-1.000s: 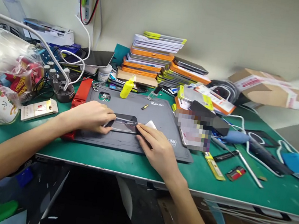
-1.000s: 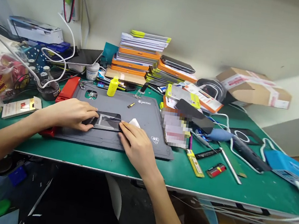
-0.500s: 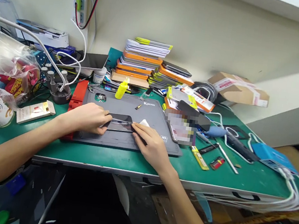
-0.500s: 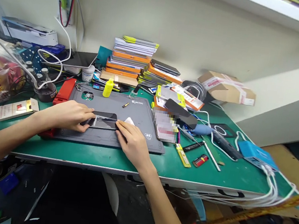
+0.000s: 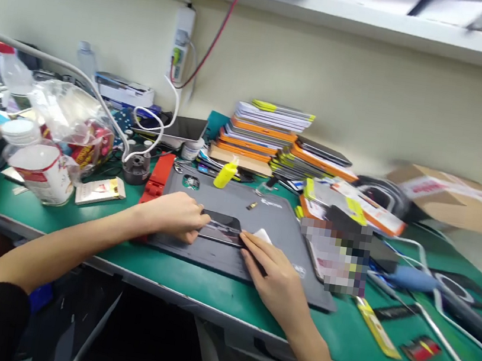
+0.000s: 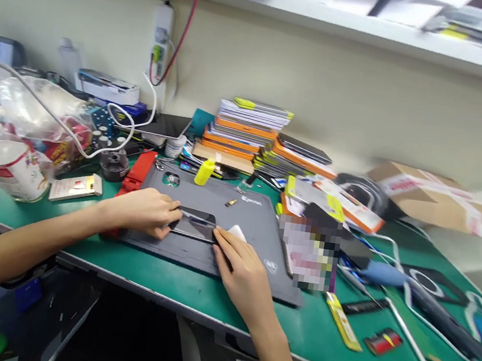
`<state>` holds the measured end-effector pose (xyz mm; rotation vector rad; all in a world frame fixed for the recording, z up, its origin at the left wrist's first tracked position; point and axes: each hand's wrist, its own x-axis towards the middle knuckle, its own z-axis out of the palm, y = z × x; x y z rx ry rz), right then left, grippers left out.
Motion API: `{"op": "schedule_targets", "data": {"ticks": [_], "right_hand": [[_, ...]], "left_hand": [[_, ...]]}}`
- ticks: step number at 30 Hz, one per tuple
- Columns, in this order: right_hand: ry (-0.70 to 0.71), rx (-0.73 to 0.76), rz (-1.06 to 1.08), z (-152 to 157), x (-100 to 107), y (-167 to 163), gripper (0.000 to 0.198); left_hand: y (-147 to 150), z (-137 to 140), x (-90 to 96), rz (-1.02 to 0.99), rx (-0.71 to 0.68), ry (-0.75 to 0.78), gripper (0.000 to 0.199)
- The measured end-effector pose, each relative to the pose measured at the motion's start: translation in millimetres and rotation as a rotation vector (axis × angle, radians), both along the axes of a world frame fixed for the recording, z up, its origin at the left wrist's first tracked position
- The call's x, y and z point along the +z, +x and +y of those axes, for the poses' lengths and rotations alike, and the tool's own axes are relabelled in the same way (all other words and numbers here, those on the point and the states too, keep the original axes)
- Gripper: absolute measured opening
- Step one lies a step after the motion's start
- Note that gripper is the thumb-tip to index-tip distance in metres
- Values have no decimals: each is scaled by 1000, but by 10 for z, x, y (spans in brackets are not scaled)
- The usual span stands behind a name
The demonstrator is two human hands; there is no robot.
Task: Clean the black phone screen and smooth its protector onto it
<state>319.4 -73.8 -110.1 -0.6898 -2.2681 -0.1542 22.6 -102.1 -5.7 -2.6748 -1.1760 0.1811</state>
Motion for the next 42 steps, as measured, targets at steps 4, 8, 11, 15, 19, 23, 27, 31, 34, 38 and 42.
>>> {"op": "schedule_targets", "data": {"ticks": [4,8,11,15,19,23,27,31,34,38,42], "right_hand": [[19,33,2,23,-68,26,34],[9,42,4,13,-66,24,34],[-18,23,-13,-47,29,14,34],[-58,-20,1,-86,125,0,32],[-136,-41,-1,-64,128,6,34],[-113,-35,9,-59,146,-12,32],[-92,-29,10,-62,158,-16,32],[-112,-43,-16,-66,167,0,33],[-122,-49,-18,-68,187,1,32],[-124,-53,-23,-78,212,2,31],[-149,-56,-33,-90,216,16,34]], "left_hand": [[78,-47,-12,45,37,-33,22],[107,-62,1,92,52,-66,25],[121,-69,29,86,46,-79,26],[97,-24,-8,49,7,-71,27],[68,37,-79,108,-24,11,33],[64,39,-78,170,-38,15,38],[59,43,-85,191,-46,25,38],[45,60,-101,154,-91,60,38],[25,77,-98,140,-93,66,37],[1,95,-104,126,-97,63,37],[-6,90,-110,109,-111,69,37]]}}
